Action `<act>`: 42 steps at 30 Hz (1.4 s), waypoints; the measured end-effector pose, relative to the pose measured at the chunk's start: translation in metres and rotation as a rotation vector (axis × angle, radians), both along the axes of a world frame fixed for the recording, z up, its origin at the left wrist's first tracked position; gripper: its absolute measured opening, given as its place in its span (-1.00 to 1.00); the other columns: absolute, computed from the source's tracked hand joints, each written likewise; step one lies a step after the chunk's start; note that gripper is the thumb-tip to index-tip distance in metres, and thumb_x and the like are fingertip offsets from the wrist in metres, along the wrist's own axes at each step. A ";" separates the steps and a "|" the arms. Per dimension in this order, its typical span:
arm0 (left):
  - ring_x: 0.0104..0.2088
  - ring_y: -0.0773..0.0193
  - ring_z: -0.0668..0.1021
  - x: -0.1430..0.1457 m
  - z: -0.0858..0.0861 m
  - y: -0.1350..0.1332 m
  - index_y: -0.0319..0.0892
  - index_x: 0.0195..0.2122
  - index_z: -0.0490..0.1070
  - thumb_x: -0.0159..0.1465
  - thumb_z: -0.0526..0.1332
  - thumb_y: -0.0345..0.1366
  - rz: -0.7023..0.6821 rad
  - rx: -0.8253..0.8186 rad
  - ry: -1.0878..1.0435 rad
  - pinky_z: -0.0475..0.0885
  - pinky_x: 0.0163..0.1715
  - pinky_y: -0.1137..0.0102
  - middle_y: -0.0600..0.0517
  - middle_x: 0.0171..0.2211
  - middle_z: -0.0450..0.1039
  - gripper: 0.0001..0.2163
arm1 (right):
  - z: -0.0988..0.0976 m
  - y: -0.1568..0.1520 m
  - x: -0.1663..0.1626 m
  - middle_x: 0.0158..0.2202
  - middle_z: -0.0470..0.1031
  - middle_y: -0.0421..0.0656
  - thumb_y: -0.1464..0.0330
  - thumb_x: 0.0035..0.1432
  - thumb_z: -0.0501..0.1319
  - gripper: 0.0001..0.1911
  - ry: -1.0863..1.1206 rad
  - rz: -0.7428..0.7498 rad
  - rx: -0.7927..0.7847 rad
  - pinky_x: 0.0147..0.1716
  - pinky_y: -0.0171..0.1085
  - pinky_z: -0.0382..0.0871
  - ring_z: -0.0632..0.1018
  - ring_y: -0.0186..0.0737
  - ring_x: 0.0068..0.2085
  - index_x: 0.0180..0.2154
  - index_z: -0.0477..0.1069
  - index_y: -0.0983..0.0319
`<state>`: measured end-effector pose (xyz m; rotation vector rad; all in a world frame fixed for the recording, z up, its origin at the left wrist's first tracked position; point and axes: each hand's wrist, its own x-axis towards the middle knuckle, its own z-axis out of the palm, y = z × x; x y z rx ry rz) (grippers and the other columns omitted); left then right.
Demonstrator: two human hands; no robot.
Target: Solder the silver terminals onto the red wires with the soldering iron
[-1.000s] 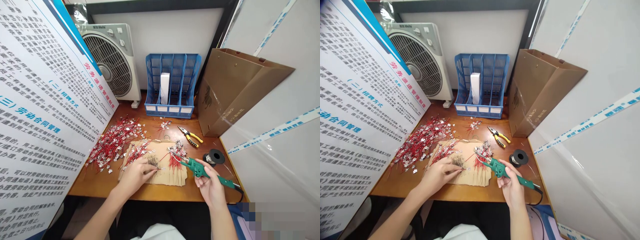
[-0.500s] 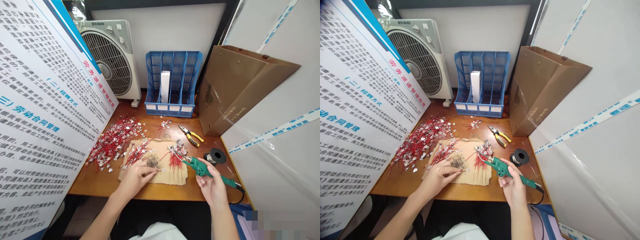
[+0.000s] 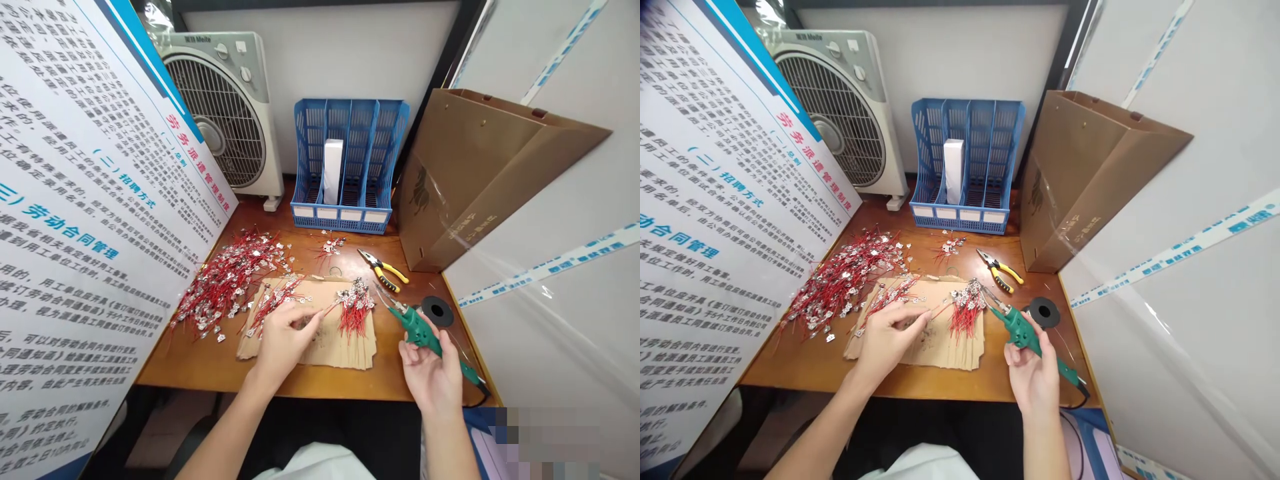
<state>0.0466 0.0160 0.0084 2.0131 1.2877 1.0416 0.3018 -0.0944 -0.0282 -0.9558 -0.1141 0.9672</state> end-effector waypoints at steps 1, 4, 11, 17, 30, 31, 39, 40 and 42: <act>-0.43 0.20 0.49 0.011 0.000 0.004 -0.06 -0.17 0.86 0.47 0.42 -0.22 0.008 0.002 -0.015 0.43 -0.34 0.32 0.06 -0.51 0.49 -0.83 | 0.001 0.000 0.000 -0.38 0.57 -0.20 -0.07 0.20 0.58 -0.56 0.013 -0.011 0.003 -0.51 -0.31 0.31 0.35 -0.34 -0.50 -0.04 0.79 0.06; -0.41 0.20 0.52 0.038 -0.001 0.009 -0.07 -0.14 0.85 0.42 0.46 -0.27 -0.076 -0.068 0.046 0.45 -0.30 0.34 0.05 -0.47 0.53 -0.88 | 0.005 0.001 0.000 -0.40 0.54 -0.21 -0.07 0.17 0.60 -0.56 0.005 -0.011 0.011 -0.51 -0.33 0.30 0.35 -0.34 -0.49 -0.06 0.79 0.07; -0.40 0.20 0.57 0.005 0.003 -0.014 -0.12 0.12 0.77 0.58 0.23 -0.27 -0.147 -0.063 0.089 0.51 -0.31 0.34 -0.01 -0.34 0.64 -0.70 | 0.008 0.002 0.002 -0.41 0.54 -0.20 -0.04 0.00 0.69 -0.50 0.049 0.006 -0.055 -0.55 -0.35 0.31 0.32 -0.35 -0.50 -0.11 0.81 0.09; -0.34 0.16 0.65 -0.052 0.009 -0.010 -0.09 0.15 0.72 0.58 0.21 -0.23 0.053 -0.016 0.219 0.58 -0.23 0.30 -0.06 -0.16 0.73 -0.71 | -0.002 0.004 0.003 -0.40 0.53 -0.19 0.03 0.09 0.66 -0.52 0.064 0.053 -0.070 -0.54 -0.32 0.38 0.38 -0.29 -0.46 -0.01 0.81 0.09; -0.20 0.09 0.67 -0.046 0.004 0.045 -0.05 -0.16 0.74 0.47 0.37 -0.32 0.036 0.009 0.510 0.50 -0.19 0.31 0.01 -0.27 0.65 -0.89 | 0.005 0.008 0.004 -0.42 0.53 -0.20 0.04 -0.13 0.74 -0.41 0.095 0.059 -0.092 -0.57 -0.38 0.38 0.35 -0.34 -0.49 -0.06 0.83 0.12; -0.21 0.09 0.66 -0.045 0.004 0.046 -0.06 -0.17 0.73 0.47 0.37 -0.32 0.037 0.008 0.516 0.49 -0.19 0.31 0.01 -0.27 0.65 -0.89 | 0.008 0.008 0.002 -0.43 0.52 -0.20 0.04 -0.15 0.75 -0.40 0.100 0.053 -0.093 -0.57 -0.39 0.37 0.34 -0.35 -0.49 -0.07 0.83 0.13; -0.24 0.08 0.65 -0.040 0.014 0.051 -0.10 -0.24 0.64 0.45 0.34 -0.36 0.016 -0.055 0.557 0.41 -0.24 0.32 0.01 -0.32 0.61 -0.89 | 0.011 0.008 0.001 -0.41 0.54 -0.20 0.03 -0.19 0.77 -0.40 0.115 0.069 -0.097 -0.56 -0.39 0.38 0.33 -0.37 -0.49 -0.10 0.83 0.12; -0.25 0.08 0.64 -0.039 0.014 0.052 -0.11 -0.26 0.62 0.45 0.33 -0.37 0.009 -0.060 0.558 0.40 -0.25 0.31 0.01 -0.33 0.60 -0.88 | 0.009 0.008 0.001 -0.41 0.54 -0.20 0.03 -0.15 0.76 -0.41 0.110 0.073 -0.087 -0.55 -0.39 0.39 0.33 -0.37 -0.48 -0.08 0.83 0.12; -0.27 0.08 0.63 -0.039 0.015 0.055 -0.11 -0.29 0.58 0.45 0.32 -0.38 -0.008 -0.065 0.556 0.40 -0.25 0.30 0.00 -0.33 0.60 -0.86 | 0.005 0.007 0.001 -0.40 0.53 -0.21 0.04 -0.02 0.72 -0.45 0.095 0.085 -0.056 -0.53 -0.39 0.39 0.34 -0.36 -0.48 -0.02 0.83 0.11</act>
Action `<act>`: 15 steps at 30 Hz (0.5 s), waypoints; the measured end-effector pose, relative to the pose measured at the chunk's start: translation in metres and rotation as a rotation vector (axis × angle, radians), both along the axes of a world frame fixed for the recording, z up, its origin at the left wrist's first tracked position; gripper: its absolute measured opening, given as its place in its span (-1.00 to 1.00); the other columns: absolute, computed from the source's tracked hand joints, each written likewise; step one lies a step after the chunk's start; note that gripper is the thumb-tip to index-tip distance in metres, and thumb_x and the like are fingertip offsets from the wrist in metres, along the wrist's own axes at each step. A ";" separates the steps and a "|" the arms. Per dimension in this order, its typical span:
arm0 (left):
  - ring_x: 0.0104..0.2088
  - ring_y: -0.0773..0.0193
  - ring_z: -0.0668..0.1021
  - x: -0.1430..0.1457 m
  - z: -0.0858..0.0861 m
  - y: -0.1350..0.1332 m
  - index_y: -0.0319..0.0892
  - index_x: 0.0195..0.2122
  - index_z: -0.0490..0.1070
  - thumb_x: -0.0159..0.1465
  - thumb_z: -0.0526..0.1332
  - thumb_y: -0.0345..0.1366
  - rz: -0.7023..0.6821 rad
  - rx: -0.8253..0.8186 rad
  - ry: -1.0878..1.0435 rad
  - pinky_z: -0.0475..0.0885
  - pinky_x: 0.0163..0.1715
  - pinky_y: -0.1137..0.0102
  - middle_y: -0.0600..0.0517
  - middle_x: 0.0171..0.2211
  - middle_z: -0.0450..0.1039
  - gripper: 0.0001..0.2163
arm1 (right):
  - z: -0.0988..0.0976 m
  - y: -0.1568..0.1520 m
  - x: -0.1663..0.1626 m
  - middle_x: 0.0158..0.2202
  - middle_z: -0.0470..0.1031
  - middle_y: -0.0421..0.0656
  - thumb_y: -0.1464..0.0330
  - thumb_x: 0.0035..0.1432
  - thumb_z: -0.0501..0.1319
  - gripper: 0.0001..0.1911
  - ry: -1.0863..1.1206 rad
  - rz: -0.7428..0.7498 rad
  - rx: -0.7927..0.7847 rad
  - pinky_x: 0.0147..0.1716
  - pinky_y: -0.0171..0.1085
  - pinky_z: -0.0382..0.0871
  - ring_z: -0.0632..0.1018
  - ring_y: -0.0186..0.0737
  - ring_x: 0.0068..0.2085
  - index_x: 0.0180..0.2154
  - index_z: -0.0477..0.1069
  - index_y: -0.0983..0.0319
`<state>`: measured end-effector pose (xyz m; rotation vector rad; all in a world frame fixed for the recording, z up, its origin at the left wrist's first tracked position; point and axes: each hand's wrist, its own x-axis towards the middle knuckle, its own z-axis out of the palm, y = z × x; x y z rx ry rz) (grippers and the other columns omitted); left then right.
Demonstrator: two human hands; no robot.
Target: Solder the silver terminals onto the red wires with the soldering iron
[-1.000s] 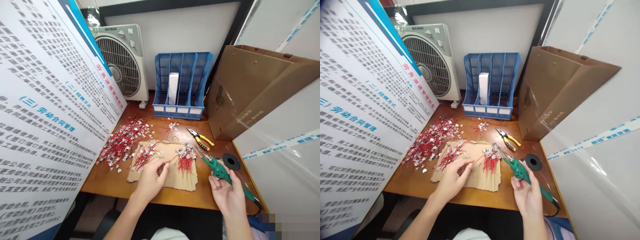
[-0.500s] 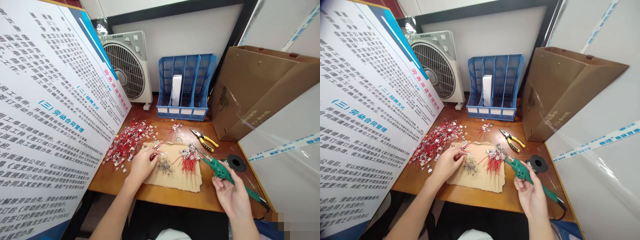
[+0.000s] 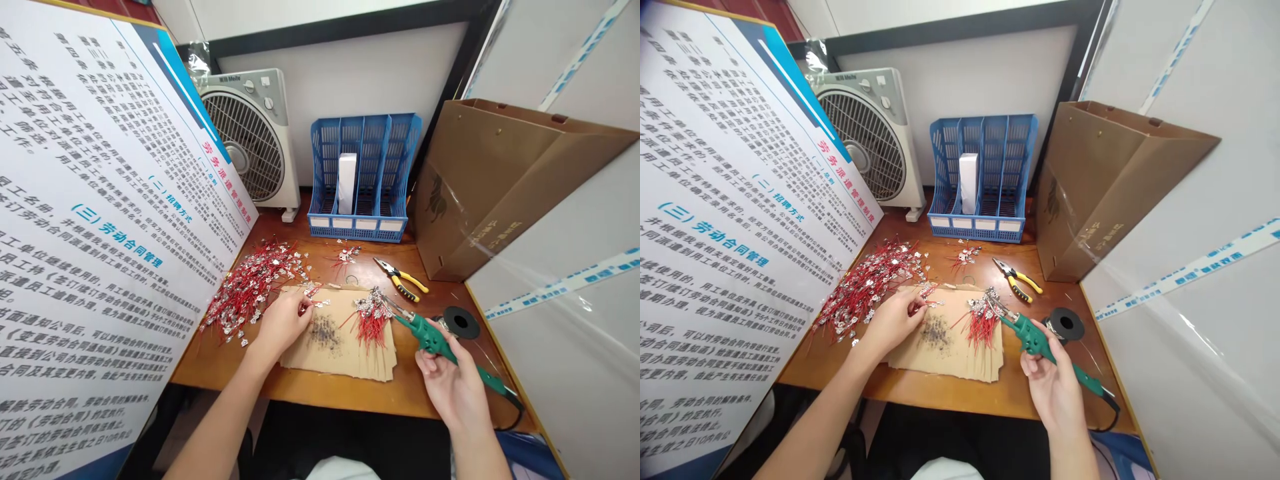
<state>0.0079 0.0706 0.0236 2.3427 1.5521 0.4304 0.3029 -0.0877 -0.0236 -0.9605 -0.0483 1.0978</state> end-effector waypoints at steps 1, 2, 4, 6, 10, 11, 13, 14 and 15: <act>-0.27 0.08 0.63 0.000 0.000 0.001 -0.12 -0.29 0.57 0.46 0.31 -0.37 -0.011 -0.004 -0.004 0.41 -0.24 0.29 0.00 -0.32 0.60 -0.86 | -0.002 -0.001 0.000 -0.40 0.53 -0.21 0.04 0.04 0.69 -0.47 -0.007 0.005 0.017 -0.53 -0.40 0.40 0.34 -0.36 -0.47 0.01 0.82 0.11; -0.26 0.07 0.63 0.000 0.001 0.002 -0.12 -0.28 0.56 0.47 0.30 -0.36 -0.022 -0.007 -0.008 0.43 -0.22 0.28 -0.01 -0.30 0.61 -0.86 | -0.003 -0.002 0.000 -0.39 0.53 -0.21 0.05 0.09 0.67 -0.49 -0.013 0.009 0.032 -0.52 -0.40 0.40 0.35 -0.35 -0.47 0.03 0.82 0.11; -0.20 0.04 0.64 0.000 0.002 0.003 -0.12 -0.25 0.55 0.50 0.28 -0.33 -0.041 -0.010 -0.020 0.48 -0.14 0.25 -0.03 -0.25 0.62 -0.86 | -0.005 -0.003 0.001 -0.37 0.55 -0.20 0.07 0.14 0.66 -0.51 -0.018 0.012 0.047 -0.51 -0.39 0.42 0.36 -0.35 -0.46 0.04 0.81 0.12; -0.10 -0.01 0.65 -0.002 0.006 0.002 -0.12 -0.21 0.54 0.52 0.26 -0.30 -0.058 0.004 -0.045 0.51 -0.05 0.20 -0.06 -0.19 0.63 -0.87 | -0.005 -0.004 0.001 -0.35 0.56 -0.19 0.07 0.15 0.66 -0.52 -0.020 0.011 0.052 -0.50 -0.38 0.43 0.36 -0.35 -0.46 0.04 0.81 0.13; 0.07 -0.09 0.64 -0.006 0.015 -0.009 -0.10 -0.13 0.54 0.57 0.22 -0.24 -0.094 0.028 -0.110 0.51 0.11 0.14 -0.10 -0.06 0.65 -0.86 | -0.002 -0.002 0.001 -0.36 0.57 -0.19 0.05 0.08 0.69 -0.49 -0.015 0.012 0.040 -0.51 -0.40 0.42 0.36 -0.36 -0.47 0.01 0.82 0.13; 0.06 -0.08 0.65 -0.007 0.017 -0.013 -0.09 -0.12 0.54 0.58 0.21 -0.23 -0.100 0.004 -0.114 0.51 0.09 0.15 -0.09 -0.06 0.66 -0.85 | -0.001 -0.002 0.001 -0.37 0.56 -0.20 0.05 0.04 0.70 -0.47 -0.011 0.008 0.030 -0.51 -0.40 0.41 0.36 -0.37 -0.47 0.00 0.82 0.13; -0.05 -0.03 0.68 -0.007 0.020 -0.023 -0.09 -0.12 0.55 0.59 0.19 -0.20 -0.112 -0.094 -0.113 0.50 -0.02 0.20 -0.07 -0.11 0.69 -0.82 | 0.002 -0.001 0.000 -0.39 0.56 -0.21 0.04 -0.04 0.73 -0.43 -0.002 -0.001 0.012 -0.52 -0.41 0.40 0.35 -0.39 -0.48 -0.03 0.83 0.14; -0.12 0.01 0.69 -0.006 0.020 -0.028 -0.10 -0.12 0.55 0.58 0.19 -0.20 -0.120 -0.164 -0.117 0.49 -0.08 0.23 -0.05 -0.14 0.70 -0.81 | 0.003 -0.001 -0.001 -0.39 0.55 -0.22 0.04 -0.07 0.74 -0.42 0.001 -0.004 0.005 -0.53 -0.41 0.39 0.34 -0.39 -0.49 -0.03 0.83 0.14; -0.17 0.04 0.69 -0.005 0.019 -0.033 -0.10 -0.13 0.57 0.58 0.19 -0.19 -0.130 -0.239 -0.127 0.48 -0.12 0.26 -0.04 -0.17 0.72 -0.81 | 0.004 -0.001 -0.001 -0.40 0.55 -0.22 0.05 -0.08 0.74 -0.42 0.004 -0.004 0.001 -0.53 -0.40 0.39 0.34 -0.39 -0.49 -0.04 0.83 0.15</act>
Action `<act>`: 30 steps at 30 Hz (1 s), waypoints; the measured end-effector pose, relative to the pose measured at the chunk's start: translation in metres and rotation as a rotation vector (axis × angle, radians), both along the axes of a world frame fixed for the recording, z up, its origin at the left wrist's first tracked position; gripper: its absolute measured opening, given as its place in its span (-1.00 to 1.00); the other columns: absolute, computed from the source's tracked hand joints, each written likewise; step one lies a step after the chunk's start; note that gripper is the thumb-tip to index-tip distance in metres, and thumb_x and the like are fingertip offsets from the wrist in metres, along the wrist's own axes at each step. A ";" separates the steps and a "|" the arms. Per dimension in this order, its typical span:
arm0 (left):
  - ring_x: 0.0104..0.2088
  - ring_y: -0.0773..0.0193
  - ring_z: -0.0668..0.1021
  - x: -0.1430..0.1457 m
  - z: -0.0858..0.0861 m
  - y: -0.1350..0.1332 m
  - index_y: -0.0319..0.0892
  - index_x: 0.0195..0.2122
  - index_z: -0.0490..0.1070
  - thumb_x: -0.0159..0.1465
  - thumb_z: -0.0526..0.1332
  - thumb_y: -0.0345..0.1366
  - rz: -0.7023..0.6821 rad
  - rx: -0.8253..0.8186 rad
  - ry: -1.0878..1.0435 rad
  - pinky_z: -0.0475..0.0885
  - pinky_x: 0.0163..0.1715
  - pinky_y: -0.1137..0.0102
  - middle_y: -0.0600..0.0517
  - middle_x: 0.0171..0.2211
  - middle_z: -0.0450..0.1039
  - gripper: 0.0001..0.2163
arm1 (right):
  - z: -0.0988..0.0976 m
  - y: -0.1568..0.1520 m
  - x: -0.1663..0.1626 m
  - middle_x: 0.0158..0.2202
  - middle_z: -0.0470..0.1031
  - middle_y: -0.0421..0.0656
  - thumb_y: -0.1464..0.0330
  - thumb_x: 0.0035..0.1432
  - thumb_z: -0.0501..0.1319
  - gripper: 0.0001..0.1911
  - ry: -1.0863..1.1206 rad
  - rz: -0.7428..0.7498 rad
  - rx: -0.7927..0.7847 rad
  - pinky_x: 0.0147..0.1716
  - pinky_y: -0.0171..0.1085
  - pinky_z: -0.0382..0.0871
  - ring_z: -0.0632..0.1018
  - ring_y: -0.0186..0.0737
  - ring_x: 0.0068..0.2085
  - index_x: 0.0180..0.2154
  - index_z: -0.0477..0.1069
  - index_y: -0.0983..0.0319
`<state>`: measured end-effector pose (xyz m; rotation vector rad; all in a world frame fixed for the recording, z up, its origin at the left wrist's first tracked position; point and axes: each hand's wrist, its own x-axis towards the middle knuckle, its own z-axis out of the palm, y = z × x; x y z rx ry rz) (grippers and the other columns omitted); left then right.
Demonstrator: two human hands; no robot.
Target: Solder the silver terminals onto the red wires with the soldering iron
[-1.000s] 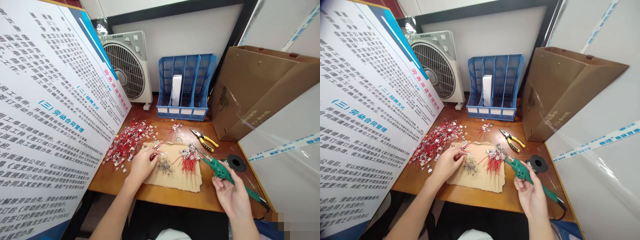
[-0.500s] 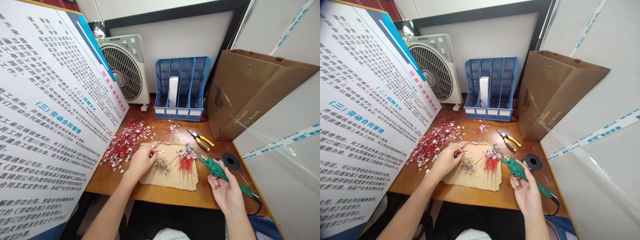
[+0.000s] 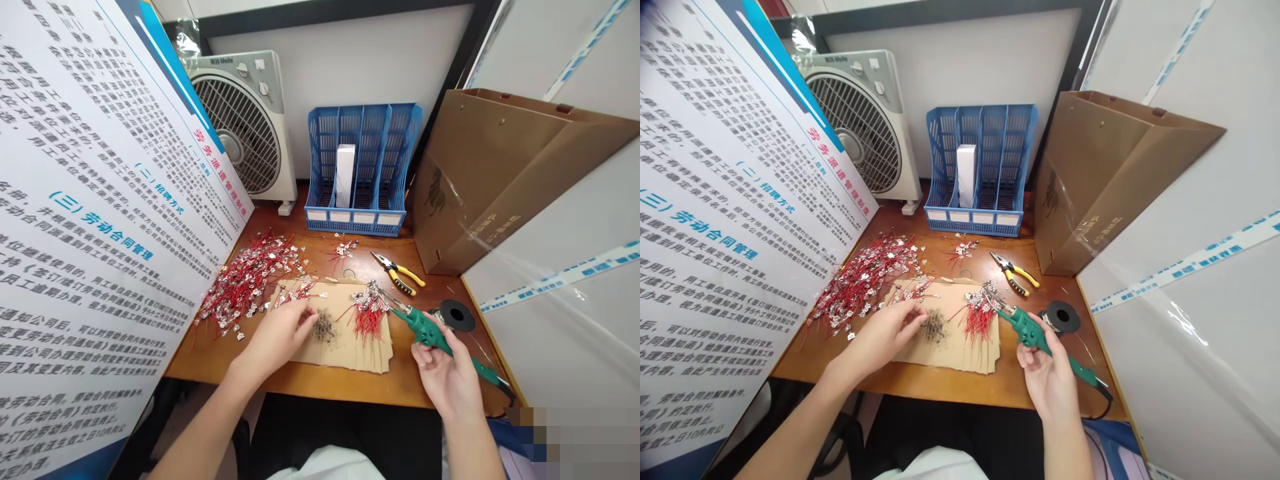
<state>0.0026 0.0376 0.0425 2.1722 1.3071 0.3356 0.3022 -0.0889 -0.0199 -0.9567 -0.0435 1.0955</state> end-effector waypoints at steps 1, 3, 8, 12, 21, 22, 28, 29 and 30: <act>-0.21 0.06 0.70 0.001 -0.002 -0.004 -0.10 -0.13 0.58 0.57 0.20 -0.19 -0.013 -0.071 -0.011 0.47 -0.16 0.28 -0.02 -0.19 0.72 -0.81 | 0.000 0.000 0.000 -0.40 0.56 -0.21 0.05 -0.08 0.74 -0.42 0.000 -0.002 -0.002 -0.54 -0.40 0.38 0.35 -0.39 -0.49 -0.04 0.83 0.15; -0.23 0.09 0.71 0.005 -0.006 -0.011 -0.10 -0.13 0.61 0.54 0.23 -0.20 -0.023 -0.178 -0.037 0.45 -0.19 0.31 0.00 -0.22 0.74 -0.82 | -0.001 0.000 0.002 -0.40 0.56 -0.21 0.04 -0.07 0.73 -0.44 -0.004 -0.001 -0.004 -0.55 -0.38 0.37 0.36 -0.37 -0.50 -0.05 0.83 0.14; -0.26 0.09 0.72 0.012 -0.015 -0.018 -0.12 -0.17 0.66 0.51 0.26 -0.20 0.000 -0.229 -0.071 0.45 -0.23 0.33 -0.01 -0.26 0.75 -0.80 | -0.013 -0.002 0.012 -0.42 0.56 -0.21 0.04 0.00 0.71 -0.47 -0.026 0.061 0.019 -0.55 -0.31 0.39 0.39 -0.32 -0.50 -0.01 0.82 0.08; -0.30 0.14 0.70 0.011 -0.014 -0.019 -0.13 -0.16 0.65 0.46 0.30 -0.24 0.017 -0.218 -0.114 0.47 -0.27 0.36 0.01 -0.27 0.74 -0.86 | -0.022 -0.003 0.015 -0.38 0.60 -0.18 0.04 0.08 0.67 -0.49 -0.068 0.098 0.047 -0.53 -0.29 0.41 0.43 -0.29 -0.48 0.03 0.81 0.06; -0.26 0.14 0.69 -0.002 -0.021 -0.021 -0.14 -0.09 0.69 0.48 0.25 -0.37 -0.009 0.024 -0.090 0.58 -0.18 0.31 -0.07 -0.13 0.74 -0.82 | -0.026 -0.004 0.013 -0.37 0.61 -0.16 0.05 0.13 0.66 -0.51 -0.137 0.153 0.072 -0.53 -0.26 0.43 0.46 -0.27 -0.49 0.05 0.81 0.08; -0.25 0.14 0.70 -0.004 -0.023 -0.021 -0.14 -0.08 0.69 0.49 0.24 -0.37 -0.010 0.039 -0.083 0.60 -0.16 0.29 -0.08 -0.10 0.74 -0.81 | -0.025 -0.004 0.013 -0.38 0.60 -0.16 0.04 0.13 0.66 -0.51 -0.144 0.157 0.075 -0.53 -0.26 0.44 0.46 -0.27 -0.49 0.05 0.81 0.08; -0.07 0.06 0.76 -0.009 -0.030 -0.020 -0.10 -0.04 0.73 0.54 0.23 -0.37 -0.031 0.097 -0.012 0.62 0.00 0.23 -0.07 -0.05 0.76 -0.78 | -0.011 -0.009 0.001 -0.44 0.55 -0.16 0.08 0.26 0.60 -0.60 -0.254 0.173 0.088 -0.51 -0.25 0.41 0.45 -0.25 -0.48 0.05 0.82 0.11; -0.07 0.06 0.76 -0.010 -0.029 -0.020 -0.09 -0.04 0.74 0.55 0.24 -0.36 -0.034 0.098 0.001 0.62 -0.01 0.24 -0.07 -0.04 0.75 -0.77 | -0.008 -0.010 -0.003 -0.43 0.56 -0.15 0.10 0.29 0.58 -0.62 -0.278 0.171 0.080 -0.51 -0.26 0.39 0.45 -0.26 -0.48 0.05 0.82 0.13; -0.08 0.07 0.76 -0.010 -0.028 -0.020 -0.08 -0.03 0.74 0.55 0.24 -0.36 -0.037 0.096 0.012 0.62 -0.02 0.25 -0.06 -0.03 0.74 -0.77 | -0.004 -0.011 -0.006 -0.40 0.58 -0.14 0.11 0.29 0.57 -0.64 -0.294 0.175 0.072 -0.51 -0.27 0.37 0.44 -0.28 -0.48 0.03 0.82 0.14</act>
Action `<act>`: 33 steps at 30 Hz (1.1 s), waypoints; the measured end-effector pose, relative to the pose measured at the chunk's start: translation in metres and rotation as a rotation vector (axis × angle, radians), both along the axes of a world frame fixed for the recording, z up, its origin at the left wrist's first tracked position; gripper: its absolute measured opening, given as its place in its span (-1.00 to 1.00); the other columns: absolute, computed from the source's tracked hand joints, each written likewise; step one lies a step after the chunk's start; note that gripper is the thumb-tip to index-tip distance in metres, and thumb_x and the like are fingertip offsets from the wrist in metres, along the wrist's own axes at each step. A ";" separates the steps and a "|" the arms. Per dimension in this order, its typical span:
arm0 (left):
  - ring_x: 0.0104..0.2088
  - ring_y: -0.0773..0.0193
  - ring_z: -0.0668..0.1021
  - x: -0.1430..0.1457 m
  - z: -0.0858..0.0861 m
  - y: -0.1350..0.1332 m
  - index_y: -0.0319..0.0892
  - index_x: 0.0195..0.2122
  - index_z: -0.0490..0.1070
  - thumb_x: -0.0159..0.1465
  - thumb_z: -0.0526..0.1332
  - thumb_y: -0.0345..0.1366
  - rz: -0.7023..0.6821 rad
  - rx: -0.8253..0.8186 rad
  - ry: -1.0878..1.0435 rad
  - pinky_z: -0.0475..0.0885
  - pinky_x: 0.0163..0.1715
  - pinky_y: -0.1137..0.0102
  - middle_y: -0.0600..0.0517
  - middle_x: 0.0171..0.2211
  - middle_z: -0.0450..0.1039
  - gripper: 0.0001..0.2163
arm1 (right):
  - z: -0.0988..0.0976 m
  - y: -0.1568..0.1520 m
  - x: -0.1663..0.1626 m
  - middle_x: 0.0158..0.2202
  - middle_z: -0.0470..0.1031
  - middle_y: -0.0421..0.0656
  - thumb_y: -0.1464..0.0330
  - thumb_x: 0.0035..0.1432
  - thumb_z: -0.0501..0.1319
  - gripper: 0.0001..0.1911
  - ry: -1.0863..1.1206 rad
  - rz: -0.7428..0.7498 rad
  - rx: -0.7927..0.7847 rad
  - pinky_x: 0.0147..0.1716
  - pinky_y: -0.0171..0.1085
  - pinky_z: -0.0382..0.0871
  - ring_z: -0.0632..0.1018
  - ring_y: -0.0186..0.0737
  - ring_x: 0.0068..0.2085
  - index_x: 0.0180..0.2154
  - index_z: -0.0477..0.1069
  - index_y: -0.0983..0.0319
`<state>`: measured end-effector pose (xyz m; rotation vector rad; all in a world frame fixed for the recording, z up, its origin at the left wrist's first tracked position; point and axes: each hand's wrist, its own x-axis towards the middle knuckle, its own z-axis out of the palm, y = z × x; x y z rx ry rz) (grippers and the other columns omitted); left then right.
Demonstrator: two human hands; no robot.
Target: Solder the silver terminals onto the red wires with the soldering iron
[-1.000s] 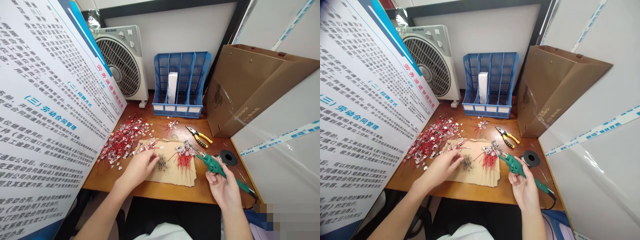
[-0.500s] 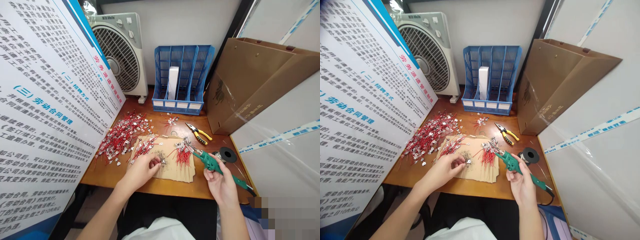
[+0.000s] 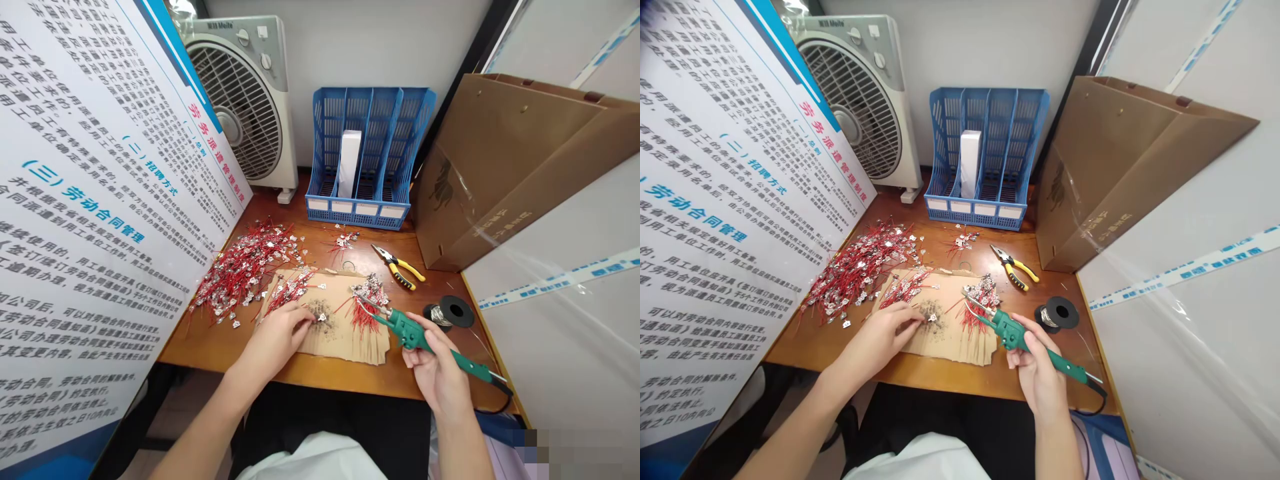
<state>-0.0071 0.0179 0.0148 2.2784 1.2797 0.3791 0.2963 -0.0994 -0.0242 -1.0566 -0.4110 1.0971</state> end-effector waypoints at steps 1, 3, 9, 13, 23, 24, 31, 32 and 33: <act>-0.08 0.08 0.76 0.000 0.001 0.000 -0.08 -0.03 0.75 0.56 0.25 -0.36 -0.003 -0.005 0.007 0.61 -0.03 0.26 -0.06 -0.02 0.73 -0.77 | 0.003 -0.001 -0.003 -0.38 0.60 -0.13 0.11 0.29 0.57 -0.65 -0.007 0.003 -0.005 -0.51 -0.28 0.36 0.43 -0.29 -0.48 0.02 0.83 0.15; -0.08 0.09 0.76 0.001 0.004 0.000 -0.07 -0.03 0.76 0.56 0.27 -0.35 -0.023 -0.020 0.004 0.61 -0.04 0.29 -0.06 0.00 0.72 -0.78 | 0.007 -0.001 -0.005 -0.38 0.60 -0.13 0.12 0.28 0.57 -0.65 -0.007 0.009 -0.011 -0.52 -0.28 0.34 0.42 -0.30 -0.49 0.00 0.83 0.15; -0.04 0.08 0.75 0.009 0.003 -0.002 -0.05 -0.03 0.77 0.57 0.27 -0.33 -0.125 -0.059 -0.056 0.63 0.00 0.28 -0.06 -0.03 0.72 -0.78 | 0.005 -0.001 -0.003 -0.37 0.61 -0.11 0.14 0.30 0.55 -0.66 -0.018 0.022 -0.007 -0.52 -0.26 0.35 0.43 -0.27 -0.49 0.02 0.82 0.14; -0.01 0.05 0.76 0.012 -0.001 -0.001 -0.06 0.05 0.73 0.58 0.24 -0.34 -0.136 -0.045 -0.075 0.64 0.03 0.26 -0.08 0.01 0.74 -0.77 | 0.002 -0.003 -0.003 -0.39 0.61 -0.11 0.15 0.30 0.54 -0.67 -0.066 0.066 -0.009 -0.53 -0.25 0.34 0.44 -0.26 -0.50 0.01 0.82 0.16; -0.02 0.06 0.74 0.013 -0.002 0.000 -0.12 0.12 0.67 0.54 0.25 -0.41 -0.136 -0.057 -0.132 0.63 0.05 0.24 -0.08 -0.03 0.74 -0.76 | 0.000 -0.004 -0.008 -0.44 0.59 -0.14 0.14 0.27 0.55 -0.65 -0.200 0.140 -0.027 -0.56 -0.25 0.31 0.43 -0.27 -0.55 0.01 0.84 0.17; -0.02 0.06 0.74 0.013 -0.003 0.000 -0.11 0.13 0.66 0.54 0.25 -0.41 -0.134 -0.059 -0.127 0.63 0.04 0.24 -0.07 -0.04 0.74 -0.75 | 0.000 -0.004 -0.007 -0.45 0.59 -0.14 0.14 0.28 0.54 -0.66 -0.205 0.142 -0.027 -0.56 -0.25 0.31 0.44 -0.26 -0.55 0.00 0.84 0.17; 0.02 0.04 0.75 0.013 -0.001 0.001 -0.06 0.36 0.51 0.58 0.25 -0.36 -0.155 -0.035 -0.096 0.62 0.10 0.20 -0.04 -0.01 0.75 -0.64 | -0.003 -0.006 -0.005 -0.49 0.56 -0.14 0.15 0.27 0.52 -0.66 -0.255 0.151 -0.039 -0.54 -0.24 0.36 0.45 -0.23 -0.54 -0.01 0.85 0.18; 0.03 0.03 0.75 0.013 0.000 0.001 -0.06 0.38 0.50 0.58 0.24 -0.36 -0.156 -0.026 -0.086 0.62 0.11 0.19 -0.04 -0.01 0.75 -0.63 | -0.004 -0.006 -0.005 -0.50 0.56 -0.14 0.14 0.28 0.51 -0.66 -0.264 0.154 -0.041 -0.55 -0.24 0.35 0.45 -0.24 -0.55 -0.01 0.85 0.18; 0.03 0.03 0.75 0.013 0.000 0.002 -0.06 0.39 0.48 0.58 0.23 -0.37 -0.156 -0.016 -0.078 0.62 0.11 0.19 -0.05 -0.01 0.74 -0.61 | -0.004 -0.007 -0.005 -0.50 0.56 -0.14 0.13 0.28 0.51 -0.66 -0.273 0.157 -0.043 -0.55 -0.24 0.34 0.45 -0.24 -0.56 -0.02 0.85 0.18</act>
